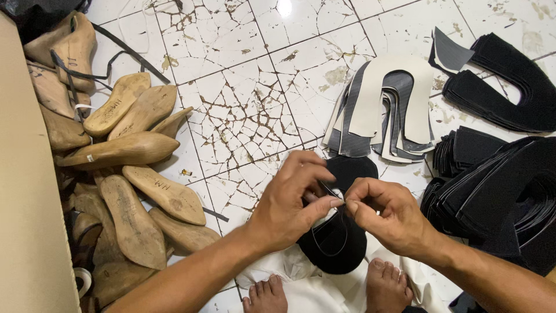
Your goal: The person sits on the floor and hand-sews a black U-shaped shoe part using a needle and thread. They repeatedly insert the needle through the material and pull the thread to stitch along the edge.
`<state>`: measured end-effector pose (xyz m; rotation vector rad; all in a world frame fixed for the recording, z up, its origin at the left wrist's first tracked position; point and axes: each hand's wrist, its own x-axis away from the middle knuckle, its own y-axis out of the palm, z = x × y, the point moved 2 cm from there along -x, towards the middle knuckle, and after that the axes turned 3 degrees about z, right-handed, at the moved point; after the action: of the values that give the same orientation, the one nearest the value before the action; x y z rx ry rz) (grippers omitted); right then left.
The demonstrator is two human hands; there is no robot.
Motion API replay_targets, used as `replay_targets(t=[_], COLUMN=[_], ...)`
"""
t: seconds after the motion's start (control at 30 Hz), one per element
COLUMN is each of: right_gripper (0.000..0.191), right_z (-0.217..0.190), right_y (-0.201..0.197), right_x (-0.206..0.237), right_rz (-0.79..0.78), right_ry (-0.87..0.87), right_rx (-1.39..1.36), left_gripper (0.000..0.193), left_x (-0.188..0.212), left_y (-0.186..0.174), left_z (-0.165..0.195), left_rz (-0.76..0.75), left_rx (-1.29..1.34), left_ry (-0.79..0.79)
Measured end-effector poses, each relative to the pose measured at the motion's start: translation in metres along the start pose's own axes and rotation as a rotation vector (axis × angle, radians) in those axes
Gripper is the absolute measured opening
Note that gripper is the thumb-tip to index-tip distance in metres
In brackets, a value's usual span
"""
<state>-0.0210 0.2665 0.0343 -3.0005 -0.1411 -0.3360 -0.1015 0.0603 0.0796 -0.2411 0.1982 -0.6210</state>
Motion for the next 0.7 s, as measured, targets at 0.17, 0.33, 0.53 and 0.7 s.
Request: replay_targets(t=[0.17, 0.33, 0.53, 0.7], right_gripper=[0.012, 0.009, 0.007, 0.006], right_z=[-0.006, -0.012, -0.019, -0.022], right_y=[0.000, 0.006, 0.009, 0.010], right_x=[-0.002, -0.002, -0.002, -0.002], right_rz=[0.077, 0.126, 0.154, 0.171], right_ry=[-0.098, -0.117, -0.229, -0.235], right_rx=[0.126, 0.220, 0.290, 0.321], left_gripper=[0.016, 0.016, 0.015, 0.013], left_x=[0.011, 0.011, 0.010, 0.008], left_y=[0.004, 0.011, 0.014, 0.016], left_z=[0.010, 0.018, 0.019, 0.022], left_rz=[0.016, 0.061, 0.043, 0.076], left_rx=[-0.149, -0.095, -0.107, -0.200], left_ry=[-0.171, -0.141, -0.246, -0.121])
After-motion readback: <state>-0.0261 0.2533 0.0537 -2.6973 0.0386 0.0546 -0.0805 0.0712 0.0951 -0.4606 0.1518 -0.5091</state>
